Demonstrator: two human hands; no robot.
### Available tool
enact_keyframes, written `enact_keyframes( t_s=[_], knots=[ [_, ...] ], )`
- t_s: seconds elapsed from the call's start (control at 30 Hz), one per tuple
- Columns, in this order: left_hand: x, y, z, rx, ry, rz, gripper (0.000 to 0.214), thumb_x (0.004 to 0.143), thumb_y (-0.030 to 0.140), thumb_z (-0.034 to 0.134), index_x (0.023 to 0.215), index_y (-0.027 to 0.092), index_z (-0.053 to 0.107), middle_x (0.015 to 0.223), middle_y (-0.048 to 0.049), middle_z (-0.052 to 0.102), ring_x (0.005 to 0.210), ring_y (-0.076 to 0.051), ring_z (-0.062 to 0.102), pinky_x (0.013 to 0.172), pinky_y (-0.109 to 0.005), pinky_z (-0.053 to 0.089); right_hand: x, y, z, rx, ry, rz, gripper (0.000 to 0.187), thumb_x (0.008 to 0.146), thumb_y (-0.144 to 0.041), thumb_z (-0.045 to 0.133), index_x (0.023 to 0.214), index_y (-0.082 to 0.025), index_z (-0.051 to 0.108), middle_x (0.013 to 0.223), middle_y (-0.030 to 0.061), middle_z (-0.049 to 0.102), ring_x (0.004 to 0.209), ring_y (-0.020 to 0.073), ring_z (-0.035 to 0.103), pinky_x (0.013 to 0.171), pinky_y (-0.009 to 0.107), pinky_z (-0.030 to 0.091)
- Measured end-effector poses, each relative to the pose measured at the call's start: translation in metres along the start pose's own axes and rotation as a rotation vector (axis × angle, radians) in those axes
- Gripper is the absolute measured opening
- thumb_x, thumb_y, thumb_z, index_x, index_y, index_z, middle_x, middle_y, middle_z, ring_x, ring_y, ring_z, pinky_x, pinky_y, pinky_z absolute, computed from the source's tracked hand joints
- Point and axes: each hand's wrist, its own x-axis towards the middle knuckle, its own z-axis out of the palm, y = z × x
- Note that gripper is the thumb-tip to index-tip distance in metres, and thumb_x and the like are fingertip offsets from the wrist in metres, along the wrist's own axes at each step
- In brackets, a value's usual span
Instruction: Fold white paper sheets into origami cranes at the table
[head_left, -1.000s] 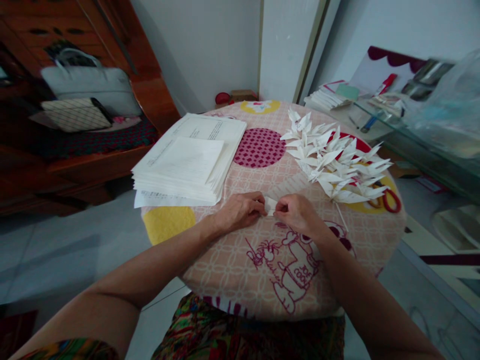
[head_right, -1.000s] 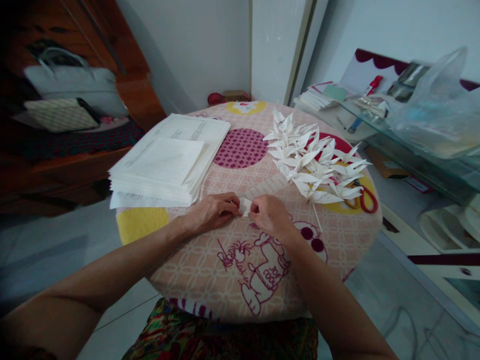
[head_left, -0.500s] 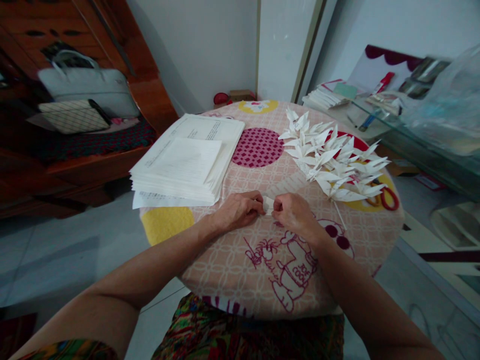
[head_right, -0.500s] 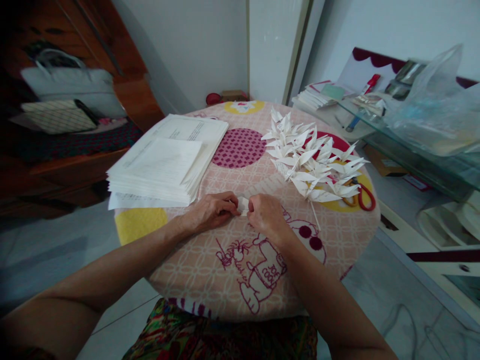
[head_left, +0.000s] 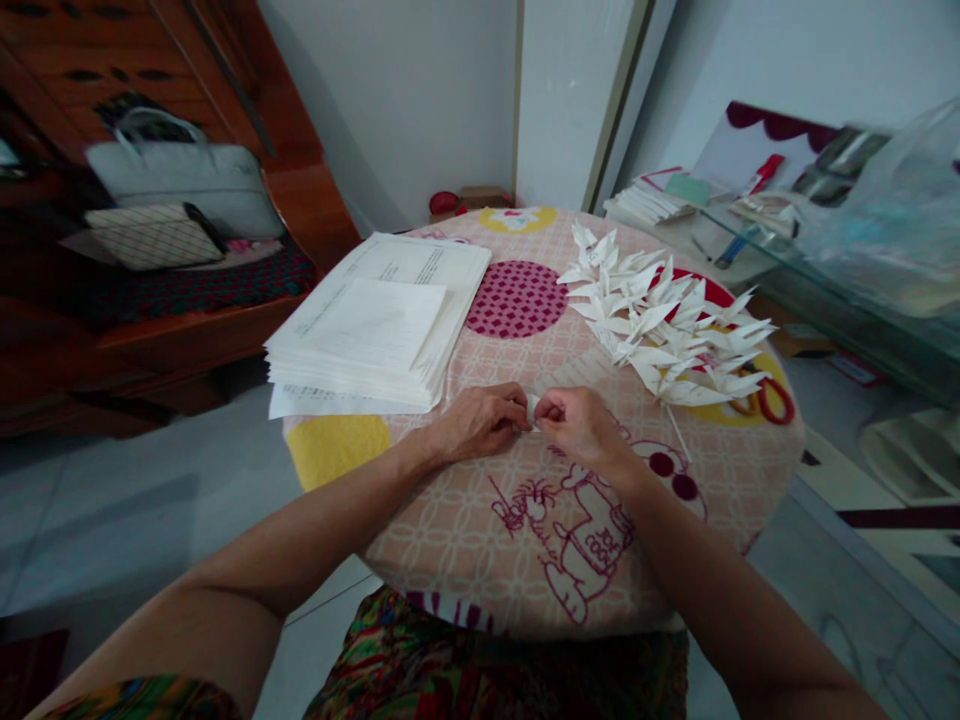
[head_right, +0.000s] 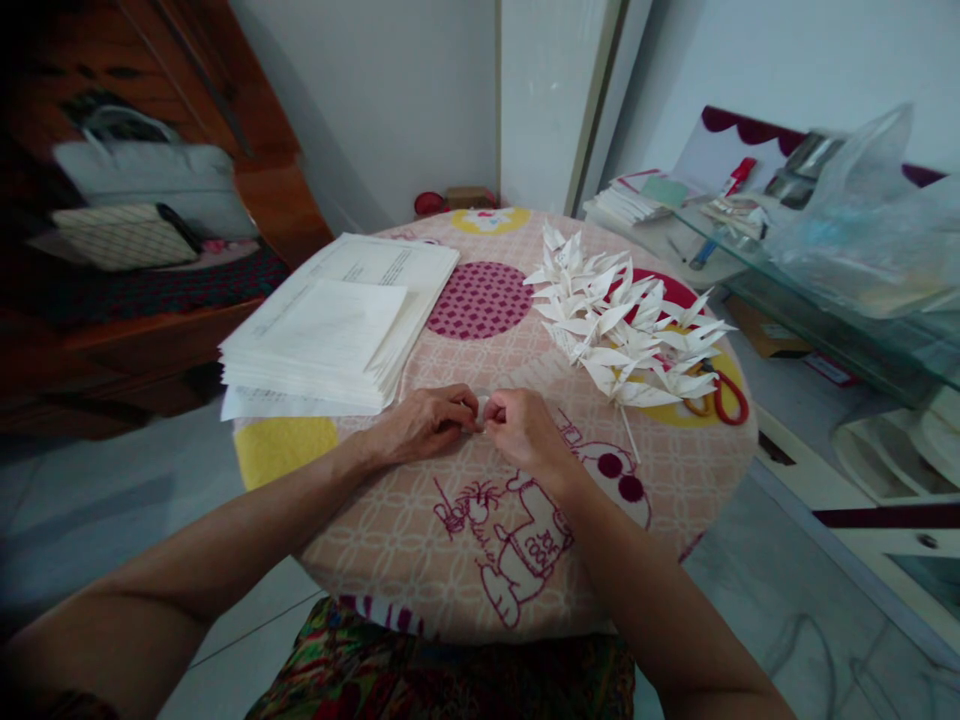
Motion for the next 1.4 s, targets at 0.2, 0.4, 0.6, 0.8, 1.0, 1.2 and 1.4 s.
enact_keyframes(
  t_s=[0.2, 0.4, 0.6, 0.8, 1.0, 1.2, 1.4],
  knots=[
    [-0.002, -0.003, -0.003, 0.059, -0.039, 0.117, 0.026, 0.082, 0.007, 0.054, 0.091, 0.019, 0.075, 0.103, -0.0064, 0.068, 0.085, -0.015, 0.065, 0.077, -0.025, 0.051, 0.005, 0.002, 0.010, -0.085, 0.025, 0.030, 0.014, 0.072, -0.009, 0.060, 0.072, -0.017, 0.073, 0.069, 0.0037, 0.072, 0.062, 0.0140, 0.061, 0.060, 0.024, 0.039],
    [-0.006, -0.009, -0.008, 0.069, -0.081, 0.189, 0.030, 0.084, 0.006, 0.052, 0.096, 0.020, 0.075, 0.107, -0.0076, 0.068, 0.091, -0.016, 0.066, 0.081, -0.026, 0.050, 0.004, 0.001, 0.008, -0.070, 0.013, 0.054, 0.008, 0.071, -0.012, 0.065, 0.074, -0.017, 0.071, 0.068, 0.0024, 0.071, 0.062, 0.0134, 0.061, 0.060, 0.023, 0.038],
    [-0.008, -0.013, -0.011, 0.045, -0.125, 0.207, 0.030, 0.082, 0.006, 0.052, 0.095, 0.020, 0.075, 0.110, -0.0088, 0.069, 0.096, -0.018, 0.065, 0.085, -0.029, 0.050, 0.004, 0.002, 0.009, -0.047, 0.020, 0.071, 0.005, 0.070, -0.012, 0.067, 0.071, -0.017, 0.069, 0.067, 0.0019, 0.069, 0.061, 0.0130, 0.060, 0.059, 0.023, 0.038],
    [-0.008, -0.015, -0.012, -0.010, -0.097, 0.234, 0.025, 0.079, 0.006, 0.050, 0.083, 0.017, 0.072, 0.109, -0.0099, 0.069, 0.092, -0.018, 0.066, 0.080, -0.028, 0.050, 0.005, 0.003, 0.006, -0.010, 0.013, 0.083, 0.009, 0.069, -0.008, 0.064, 0.070, -0.016, 0.069, 0.065, 0.0024, 0.069, 0.060, 0.0134, 0.059, 0.058, 0.024, 0.039],
    [-0.009, -0.016, -0.009, -0.072, -0.025, 0.255, 0.023, 0.075, 0.003, 0.049, 0.075, 0.014, 0.069, 0.104, -0.0103, 0.070, 0.085, -0.016, 0.066, 0.073, -0.026, 0.049, 0.002, 0.007, -0.004, -0.024, 0.031, 0.086, 0.017, 0.065, -0.001, 0.060, 0.067, -0.015, 0.068, 0.060, 0.0007, 0.066, 0.056, 0.0130, 0.057, 0.055, 0.024, 0.037],
    [-0.004, -0.014, -0.005, -0.097, 0.061, 0.127, 0.015, 0.081, 0.009, 0.052, 0.082, 0.014, 0.066, 0.091, -0.0069, 0.068, 0.079, -0.015, 0.063, 0.070, -0.025, 0.047, 0.007, 0.008, -0.004, -0.038, 0.252, -0.038, 0.005, 0.077, -0.015, 0.068, 0.081, -0.016, 0.071, 0.073, 0.0038, 0.069, 0.066, 0.0160, 0.061, 0.063, 0.026, 0.044],
    [0.000, -0.006, 0.000, -0.060, 0.092, -0.049, 0.004, 0.084, 0.019, 0.064, 0.083, 0.015, 0.064, 0.085, -0.0022, 0.062, 0.067, -0.011, 0.056, 0.063, -0.023, 0.042, 0.018, 0.009, 0.001, -0.119, 0.125, -0.091, 0.018, 0.080, -0.012, 0.069, 0.098, -0.014, 0.073, 0.092, 0.0103, 0.072, 0.082, 0.0189, 0.064, 0.076, 0.030, 0.047]
  ],
)
